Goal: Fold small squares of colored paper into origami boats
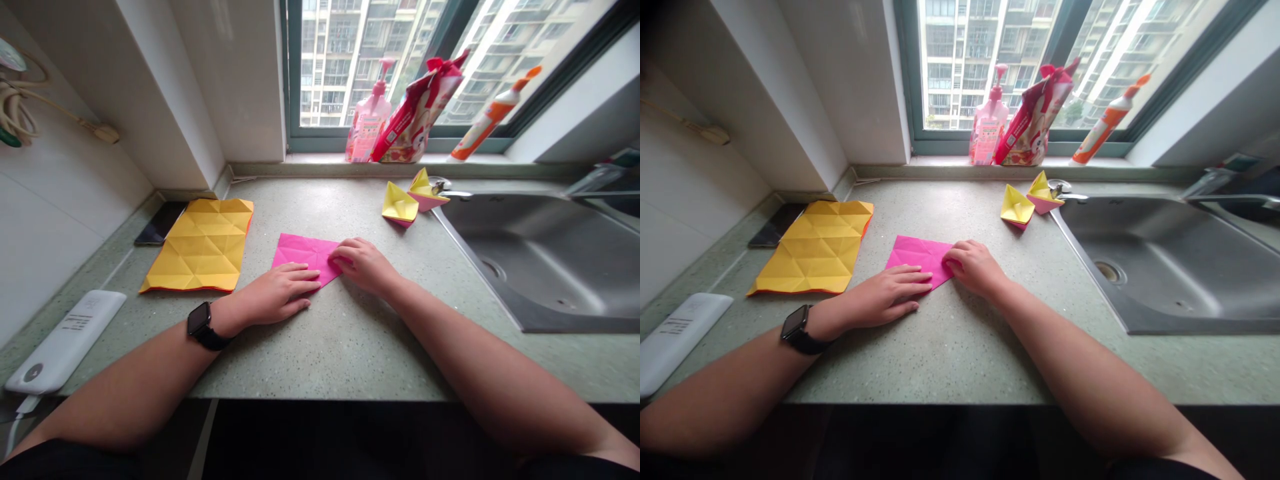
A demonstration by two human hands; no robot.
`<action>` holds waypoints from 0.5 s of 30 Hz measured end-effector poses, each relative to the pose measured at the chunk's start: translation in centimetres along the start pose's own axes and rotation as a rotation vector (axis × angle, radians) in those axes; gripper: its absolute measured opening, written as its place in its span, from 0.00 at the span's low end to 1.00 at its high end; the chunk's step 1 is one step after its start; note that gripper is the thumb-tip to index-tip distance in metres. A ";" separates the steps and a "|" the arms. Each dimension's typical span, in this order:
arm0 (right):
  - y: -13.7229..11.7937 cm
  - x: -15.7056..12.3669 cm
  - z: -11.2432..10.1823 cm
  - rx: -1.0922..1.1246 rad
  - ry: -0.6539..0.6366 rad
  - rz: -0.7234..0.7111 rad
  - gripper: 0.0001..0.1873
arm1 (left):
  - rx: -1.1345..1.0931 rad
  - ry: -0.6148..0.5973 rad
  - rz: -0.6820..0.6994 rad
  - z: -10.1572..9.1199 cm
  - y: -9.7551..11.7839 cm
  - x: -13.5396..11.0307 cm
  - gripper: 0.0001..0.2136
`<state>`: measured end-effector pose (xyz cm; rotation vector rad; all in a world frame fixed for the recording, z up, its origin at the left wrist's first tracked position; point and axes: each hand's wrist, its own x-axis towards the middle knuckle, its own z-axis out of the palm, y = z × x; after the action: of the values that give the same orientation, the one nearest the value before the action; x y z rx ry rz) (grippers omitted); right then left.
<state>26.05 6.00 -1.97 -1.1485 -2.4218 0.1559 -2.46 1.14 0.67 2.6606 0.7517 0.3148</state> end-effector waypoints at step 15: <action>-2.5 -0.5 -0.9 -0.078 0.054 -0.118 0.12 | 0.035 -0.014 -0.053 0.6 -0.3 0.0 0.23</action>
<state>24.95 3.93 -0.61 -1.0252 -2.4587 -0.0074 -2.39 1.19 0.03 2.6671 0.8289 0.2715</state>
